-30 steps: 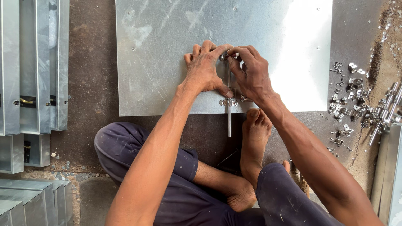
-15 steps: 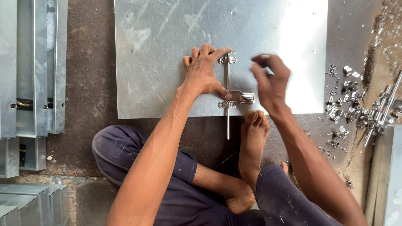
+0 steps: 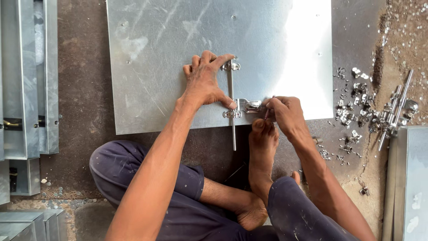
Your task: The person attaches metal hardware including a latch, hinges, and a rod to galvanized metal sheets using a hammer and small components.
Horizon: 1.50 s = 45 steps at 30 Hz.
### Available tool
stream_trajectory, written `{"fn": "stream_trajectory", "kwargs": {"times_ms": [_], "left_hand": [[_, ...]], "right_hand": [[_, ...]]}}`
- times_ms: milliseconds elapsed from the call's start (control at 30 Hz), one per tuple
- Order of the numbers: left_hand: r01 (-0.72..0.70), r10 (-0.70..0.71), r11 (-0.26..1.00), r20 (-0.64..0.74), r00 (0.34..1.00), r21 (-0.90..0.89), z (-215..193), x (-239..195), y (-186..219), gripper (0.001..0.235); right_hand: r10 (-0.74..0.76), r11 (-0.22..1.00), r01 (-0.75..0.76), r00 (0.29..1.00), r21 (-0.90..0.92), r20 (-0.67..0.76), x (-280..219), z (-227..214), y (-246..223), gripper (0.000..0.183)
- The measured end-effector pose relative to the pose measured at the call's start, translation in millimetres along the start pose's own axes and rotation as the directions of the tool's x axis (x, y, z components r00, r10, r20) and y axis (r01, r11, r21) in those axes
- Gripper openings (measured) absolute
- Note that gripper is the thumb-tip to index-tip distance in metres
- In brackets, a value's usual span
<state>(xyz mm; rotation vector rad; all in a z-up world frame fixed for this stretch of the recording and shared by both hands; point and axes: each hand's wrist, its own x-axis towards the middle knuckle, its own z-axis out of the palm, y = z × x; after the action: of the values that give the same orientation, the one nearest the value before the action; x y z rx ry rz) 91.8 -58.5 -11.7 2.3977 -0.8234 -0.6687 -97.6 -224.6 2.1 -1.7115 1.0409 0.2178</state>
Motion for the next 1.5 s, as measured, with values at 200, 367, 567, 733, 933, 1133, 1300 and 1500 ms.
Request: {"fn": "stream_trajectory", "kwargs": {"times_ms": [200,367,567,733,933,1133,1300,1500], "left_hand": [[-0.054,0.042,0.979,-0.063,0.997,-0.198,-16,-29,1,0.104],[0.296,-0.224,0.565,0.201,0.953,-0.770,-29,-67,-8,0.047],[-0.092,0.062,0.982,-0.180,0.982,-0.163,-15,-79,-2,0.027],[-0.391,0.389,0.920,-0.196,0.900,0.031,25,-65,20,0.030],[-0.366,0.368,0.930,-0.168,0.914,0.045,43,-60,20,0.031],[-0.353,0.354,0.935,-0.174,0.919,0.042,46,-58,18,0.029],[-0.333,0.331,0.943,-0.182,0.926,0.023,48,-57,17,0.026],[-0.326,0.326,0.945,-0.187,0.927,0.030,50,-56,18,0.027]], "right_hand": [[-0.069,0.971,0.072,0.997,-0.227,0.023,-49,7,-60,0.033],[-0.747,0.606,0.795,0.573,-0.008,0.337,-76,46,-62,0.024],[-0.533,0.816,0.549,0.836,0.181,-0.133,-57,8,-6,0.015],[-0.730,0.683,0.702,0.658,-0.200,-0.185,-43,-1,27,0.013],[-0.752,0.648,0.691,0.646,-0.320,-0.129,-47,12,32,0.019],[-0.739,0.655,0.688,0.670,-0.314,-0.074,-41,17,31,0.022],[-0.801,0.551,0.741,0.599,-0.384,0.006,-38,12,36,0.024],[-0.801,0.553,0.738,0.598,-0.387,-0.005,-34,9,36,0.021]]}}
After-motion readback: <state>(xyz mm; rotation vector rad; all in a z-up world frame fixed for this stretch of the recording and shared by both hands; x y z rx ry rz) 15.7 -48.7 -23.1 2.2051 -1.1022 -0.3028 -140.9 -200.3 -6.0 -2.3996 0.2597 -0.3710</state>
